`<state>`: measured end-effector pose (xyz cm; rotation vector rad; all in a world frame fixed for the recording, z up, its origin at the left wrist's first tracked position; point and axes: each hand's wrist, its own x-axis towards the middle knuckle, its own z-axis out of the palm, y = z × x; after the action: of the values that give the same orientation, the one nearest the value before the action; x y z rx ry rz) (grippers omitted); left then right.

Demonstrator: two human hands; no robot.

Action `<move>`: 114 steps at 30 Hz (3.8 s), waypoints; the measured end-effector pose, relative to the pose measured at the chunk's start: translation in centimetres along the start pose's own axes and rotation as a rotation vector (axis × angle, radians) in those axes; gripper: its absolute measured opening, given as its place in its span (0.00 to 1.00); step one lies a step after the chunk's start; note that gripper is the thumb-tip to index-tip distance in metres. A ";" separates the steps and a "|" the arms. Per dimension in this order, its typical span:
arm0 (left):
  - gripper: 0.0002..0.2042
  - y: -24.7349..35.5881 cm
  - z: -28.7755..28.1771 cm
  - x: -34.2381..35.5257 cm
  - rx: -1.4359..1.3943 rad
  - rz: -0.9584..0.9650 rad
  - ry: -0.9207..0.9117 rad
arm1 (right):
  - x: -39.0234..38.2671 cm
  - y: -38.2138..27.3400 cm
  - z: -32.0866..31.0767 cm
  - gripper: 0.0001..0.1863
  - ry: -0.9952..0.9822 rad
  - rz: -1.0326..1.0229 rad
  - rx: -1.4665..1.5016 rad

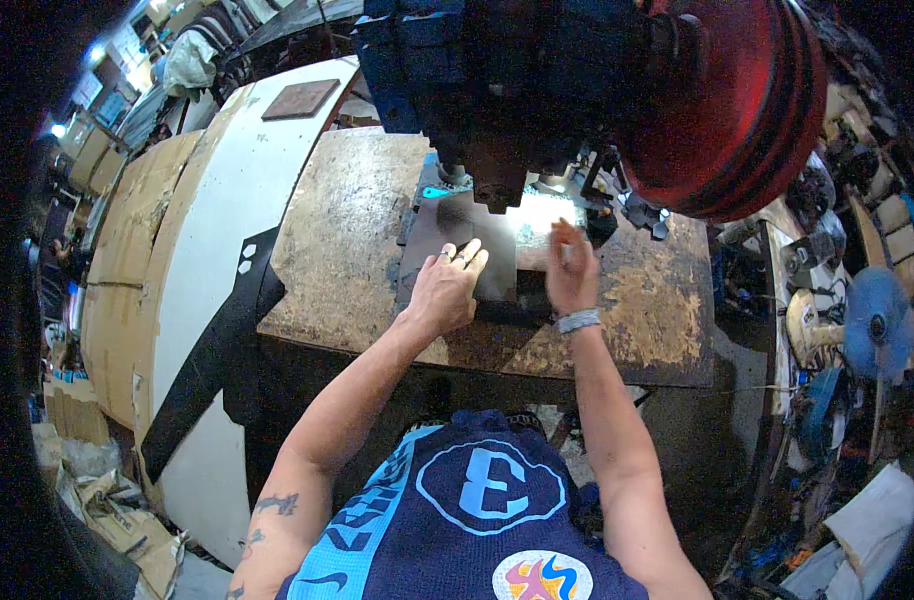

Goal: Using a manual punch press to cut shapes out of leather sheets.

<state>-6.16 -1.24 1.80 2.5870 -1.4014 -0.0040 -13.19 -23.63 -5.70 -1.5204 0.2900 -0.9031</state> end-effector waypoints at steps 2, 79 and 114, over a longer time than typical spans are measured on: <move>0.34 -0.7 0.1 -0.7 -0.027 -0.020 0.008 | 2.5 -3.5 0.0 0.18 -0.010 0.176 0.449; 0.56 -3.2 -1.7 1.3 -0.063 0.073 -0.235 | -0.9 -4.9 6.2 0.21 -0.487 -0.145 -1.229; 0.28 -6.8 2.0 4.5 -0.193 0.008 -0.056 | 0.9 -5.9 5.0 0.26 -0.705 0.315 -0.898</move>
<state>1.77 -1.66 -0.96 2.4404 -1.3578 -0.2016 -11.06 -19.49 0.56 -2.4125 0.4227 0.1032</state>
